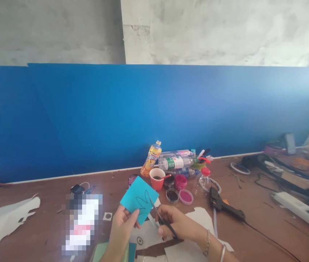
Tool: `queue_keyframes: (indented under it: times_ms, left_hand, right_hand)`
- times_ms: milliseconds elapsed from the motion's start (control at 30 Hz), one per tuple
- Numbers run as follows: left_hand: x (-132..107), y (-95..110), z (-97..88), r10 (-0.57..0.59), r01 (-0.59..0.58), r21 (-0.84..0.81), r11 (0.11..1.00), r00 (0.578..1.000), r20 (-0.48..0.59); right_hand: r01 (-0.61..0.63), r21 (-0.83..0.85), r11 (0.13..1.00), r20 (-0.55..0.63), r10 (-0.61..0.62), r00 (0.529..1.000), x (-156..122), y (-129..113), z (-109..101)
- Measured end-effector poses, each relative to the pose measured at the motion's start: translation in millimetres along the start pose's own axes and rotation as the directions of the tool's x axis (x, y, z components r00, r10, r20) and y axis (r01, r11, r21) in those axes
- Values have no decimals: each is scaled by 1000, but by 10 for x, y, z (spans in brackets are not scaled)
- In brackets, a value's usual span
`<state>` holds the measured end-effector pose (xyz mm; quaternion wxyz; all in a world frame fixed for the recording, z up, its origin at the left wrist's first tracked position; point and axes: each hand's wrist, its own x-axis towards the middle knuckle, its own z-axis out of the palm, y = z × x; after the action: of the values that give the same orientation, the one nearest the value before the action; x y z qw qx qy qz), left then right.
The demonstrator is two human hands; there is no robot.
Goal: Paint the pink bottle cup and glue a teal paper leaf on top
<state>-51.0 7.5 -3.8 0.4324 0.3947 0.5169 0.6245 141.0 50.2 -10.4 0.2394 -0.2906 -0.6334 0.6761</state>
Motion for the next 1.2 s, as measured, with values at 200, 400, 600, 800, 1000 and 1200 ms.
queue_keyframes:
  times_ms: [200,400,600,800,1000,1200]
  left_hand:
    - [67,-96,-61,-13,12,13,1000,998,53]
    - [58,-110,-73,2,-3,18,1000,998,65]
    - [68,-108,-75,-10,9,24,1000,998,67]
    - [66,-110,-56,-7,6,26,1000,999,48]
    - [81,-148,-82,-20,18,41,999,998,60]
    - [37,-47,-53,-21,18,35,999,998,63]
  right_hand:
    - [14,-3,1000,1,-14,1000,7,29,-10]
    - [6,1,1000,1,-6,1000,3,21,-13]
    - [-4,2,1000,2,4,1000,9,34,-9]
    - [1,4,1000,-2,0,1000,4,20,-2]
    - [-1,-1,1000,-2,1,1000,6,50,-24]
    - [-4,8,1000,-6,5,1000,8,28,-11]
